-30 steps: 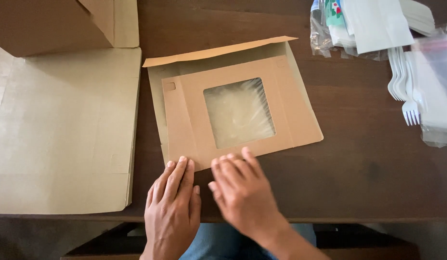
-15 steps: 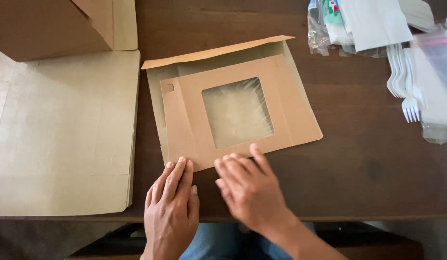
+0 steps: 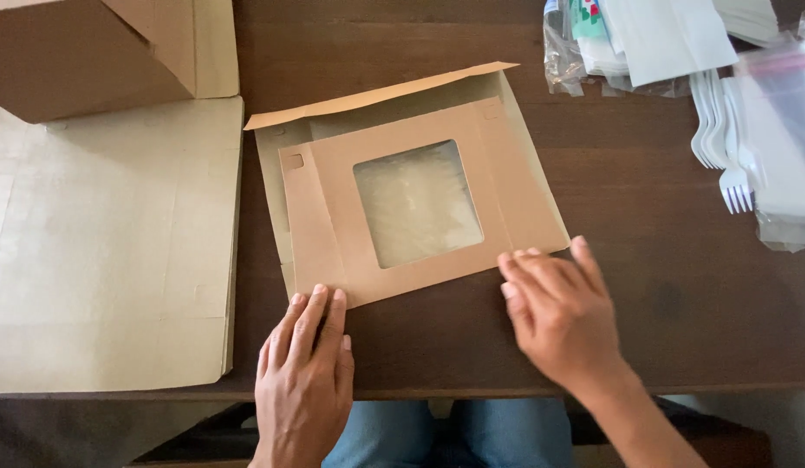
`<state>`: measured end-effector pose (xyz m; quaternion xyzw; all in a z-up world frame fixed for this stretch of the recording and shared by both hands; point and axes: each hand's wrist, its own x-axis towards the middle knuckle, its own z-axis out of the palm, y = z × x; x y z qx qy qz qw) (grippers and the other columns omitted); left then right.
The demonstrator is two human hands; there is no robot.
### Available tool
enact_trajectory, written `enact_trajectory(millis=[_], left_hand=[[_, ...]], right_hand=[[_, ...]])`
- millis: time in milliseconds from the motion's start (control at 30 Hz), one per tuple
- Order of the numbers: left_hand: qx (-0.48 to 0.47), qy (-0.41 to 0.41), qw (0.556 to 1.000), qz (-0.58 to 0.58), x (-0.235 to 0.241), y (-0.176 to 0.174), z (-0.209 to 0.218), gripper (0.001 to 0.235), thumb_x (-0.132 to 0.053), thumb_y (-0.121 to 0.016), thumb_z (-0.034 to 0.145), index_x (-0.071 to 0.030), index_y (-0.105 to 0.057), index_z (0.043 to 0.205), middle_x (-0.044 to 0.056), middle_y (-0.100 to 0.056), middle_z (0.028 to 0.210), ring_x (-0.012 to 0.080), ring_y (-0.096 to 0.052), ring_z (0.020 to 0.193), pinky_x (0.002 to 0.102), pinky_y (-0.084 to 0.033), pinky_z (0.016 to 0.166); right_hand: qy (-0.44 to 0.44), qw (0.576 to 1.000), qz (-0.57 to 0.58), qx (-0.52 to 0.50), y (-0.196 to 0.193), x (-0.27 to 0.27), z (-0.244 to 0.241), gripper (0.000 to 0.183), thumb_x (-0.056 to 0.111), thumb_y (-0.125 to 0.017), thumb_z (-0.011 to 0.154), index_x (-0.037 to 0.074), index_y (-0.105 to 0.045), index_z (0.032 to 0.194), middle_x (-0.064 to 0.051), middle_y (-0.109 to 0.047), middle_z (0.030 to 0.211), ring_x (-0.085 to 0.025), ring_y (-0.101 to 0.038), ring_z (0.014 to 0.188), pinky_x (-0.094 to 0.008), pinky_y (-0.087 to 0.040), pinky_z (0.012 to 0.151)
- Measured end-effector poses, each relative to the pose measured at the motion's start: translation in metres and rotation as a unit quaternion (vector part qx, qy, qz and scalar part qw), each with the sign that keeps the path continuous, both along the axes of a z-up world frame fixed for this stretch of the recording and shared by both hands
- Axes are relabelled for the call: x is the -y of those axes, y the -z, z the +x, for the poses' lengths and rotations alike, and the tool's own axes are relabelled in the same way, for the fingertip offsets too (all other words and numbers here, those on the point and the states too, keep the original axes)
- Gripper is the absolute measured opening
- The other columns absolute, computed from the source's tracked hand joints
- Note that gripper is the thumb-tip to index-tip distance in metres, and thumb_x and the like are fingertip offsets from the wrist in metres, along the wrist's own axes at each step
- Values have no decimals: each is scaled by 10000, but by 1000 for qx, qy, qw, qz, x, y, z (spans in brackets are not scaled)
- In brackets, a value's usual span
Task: The person assembles a flat cardboard box by folding and tucking its flaps into place. They work on a wooden table, folding the side flaps and securing them to form the box structure.
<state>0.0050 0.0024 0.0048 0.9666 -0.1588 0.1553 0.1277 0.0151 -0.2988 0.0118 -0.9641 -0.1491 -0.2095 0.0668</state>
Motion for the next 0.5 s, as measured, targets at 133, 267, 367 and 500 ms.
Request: enact_trajectory(millis=[133, 267, 367, 500], left_hand=[[2, 11, 999, 48, 2, -5, -1, 479, -229, -543, 978, -156, -574, 1450, 74, -541, 1509, 291, -509, 1396, 436, -466, 1059], [16, 5, 997, 76, 14, 0, -3, 492, -296, -516, 995, -114, -569, 1449, 111, -542, 1506, 335, -501, 1406, 469, -474, 1063], [-41, -7, 997, 71, 26, 7, -5, 652, -352, -514, 972, -36, -419, 1535, 177, -466, 1563, 328, -457, 1421, 534, -359, 1185], [-36, 20, 997, 66, 55, 8, -4, 643, -318, -545, 964, 15, -420, 1500, 220, -473, 1506, 366, -479, 1366, 526, -370, 1173]], right_hand=[[25, 999, -13, 27, -2, 23, -1, 317, 184, -508, 1054, 66, -760, 1207, -49, -727, 1162, -230, -689, 1068, -535, -385, 1181], [24, 999, 1, 37, 3, 28, -2, 282, 136, -548, 1037, 58, -750, 1218, -40, -716, 1171, -220, -678, 1056, -538, -401, 1196], [24, 999, 11, 35, 5, 27, -1, 295, 146, -524, 1049, 55, -747, 1220, -35, -706, 1168, -219, -671, 1031, -515, -395, 1201], [21, 999, 21, 32, 5, 27, -2, 292, 141, -541, 1040, 44, -745, 1226, -57, -716, 1176, -237, -670, 1063, -521, -393, 1203]])
